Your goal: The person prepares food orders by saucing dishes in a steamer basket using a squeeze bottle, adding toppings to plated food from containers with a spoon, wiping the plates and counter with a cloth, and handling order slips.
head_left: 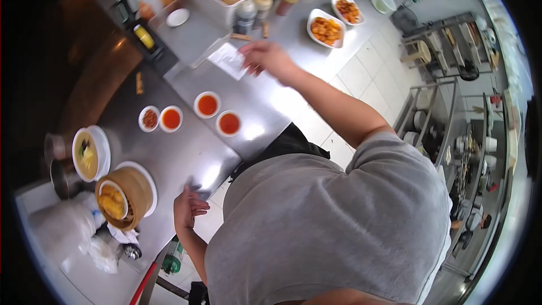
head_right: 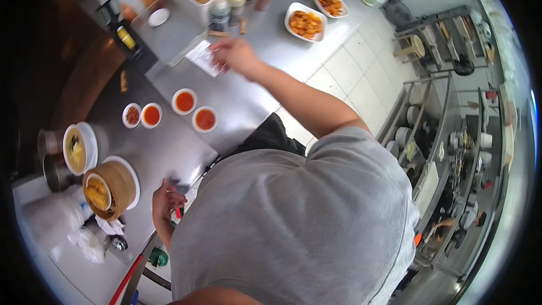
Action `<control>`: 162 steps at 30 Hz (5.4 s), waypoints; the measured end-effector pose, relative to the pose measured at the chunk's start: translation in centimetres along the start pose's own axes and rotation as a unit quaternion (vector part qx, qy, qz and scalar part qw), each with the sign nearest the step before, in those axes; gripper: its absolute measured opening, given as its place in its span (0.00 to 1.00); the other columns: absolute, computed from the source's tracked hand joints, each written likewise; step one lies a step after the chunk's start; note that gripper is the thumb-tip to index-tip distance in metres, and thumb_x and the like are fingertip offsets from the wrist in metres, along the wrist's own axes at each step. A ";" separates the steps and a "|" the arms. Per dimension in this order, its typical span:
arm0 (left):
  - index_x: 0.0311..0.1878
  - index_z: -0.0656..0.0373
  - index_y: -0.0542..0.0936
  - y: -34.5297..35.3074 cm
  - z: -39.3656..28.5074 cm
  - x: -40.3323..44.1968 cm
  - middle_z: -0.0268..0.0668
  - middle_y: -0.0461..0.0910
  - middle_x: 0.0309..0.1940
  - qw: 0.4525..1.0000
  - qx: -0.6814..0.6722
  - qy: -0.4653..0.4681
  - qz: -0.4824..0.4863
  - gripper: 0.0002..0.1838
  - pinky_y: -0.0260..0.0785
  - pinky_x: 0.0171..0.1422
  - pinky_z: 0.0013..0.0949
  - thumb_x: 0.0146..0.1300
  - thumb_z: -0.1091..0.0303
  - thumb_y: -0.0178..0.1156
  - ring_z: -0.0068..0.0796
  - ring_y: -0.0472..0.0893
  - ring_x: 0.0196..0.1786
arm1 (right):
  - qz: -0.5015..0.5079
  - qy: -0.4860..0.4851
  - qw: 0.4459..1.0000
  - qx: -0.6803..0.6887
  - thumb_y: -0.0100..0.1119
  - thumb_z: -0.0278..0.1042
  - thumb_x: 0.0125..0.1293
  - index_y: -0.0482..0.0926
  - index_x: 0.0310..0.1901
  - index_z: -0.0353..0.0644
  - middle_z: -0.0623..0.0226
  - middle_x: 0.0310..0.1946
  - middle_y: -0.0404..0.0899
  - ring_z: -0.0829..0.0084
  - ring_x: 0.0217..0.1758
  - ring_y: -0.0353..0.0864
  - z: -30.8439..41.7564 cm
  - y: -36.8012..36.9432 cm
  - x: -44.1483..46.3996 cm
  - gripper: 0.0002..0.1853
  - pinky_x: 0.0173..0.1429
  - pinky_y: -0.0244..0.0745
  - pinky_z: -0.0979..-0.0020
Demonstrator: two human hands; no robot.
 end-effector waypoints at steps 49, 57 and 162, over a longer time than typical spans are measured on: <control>0.63 0.59 0.66 51.9 -26.4 10.6 0.38 0.78 0.43 0.962 0.032 0.242 -0.125 0.22 0.74 0.38 0.29 0.70 0.61 0.47 0.24 0.79 0.38 | -0.532 -0.385 0.753 -0.041 0.64 0.23 0.45 0.82 0.33 0.34 0.54 0.31 0.83 0.64 0.29 0.81 3.3 -116.8 35.5 0.10 0.36 0.79 0.61; 0.48 0.69 0.73 52.6 -29.4 11.5 0.48 0.79 0.28 0.921 0.225 0.245 -0.205 0.13 0.75 0.32 0.35 0.64 0.73 0.47 0.34 0.82 0.22 | 0.044 -0.427 0.707 0.562 0.31 0.25 0.70 0.61 0.56 0.24 0.46 0.60 0.60 0.53 0.63 0.59 13.0 -96.4 18.4 0.17 0.67 0.51 0.51; 0.53 0.56 0.61 43.9 -15.2 9.0 0.38 0.71 0.20 0.967 -0.193 0.153 -0.062 0.17 0.63 0.15 0.29 0.59 0.77 0.42 0.29 0.73 0.16 | -0.053 -0.001 0.981 -0.185 0.53 0.30 0.64 0.82 0.39 0.34 0.63 0.32 0.82 0.75 0.35 0.77 -11.6 -25.6 -4.2 0.10 0.43 0.71 0.73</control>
Point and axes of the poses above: each hand's wrist, its own x-axis towards the middle knuckle, its own y-axis out of the palm, z = x × y, the point moved 8 cm from there along x, towards the middle knuckle
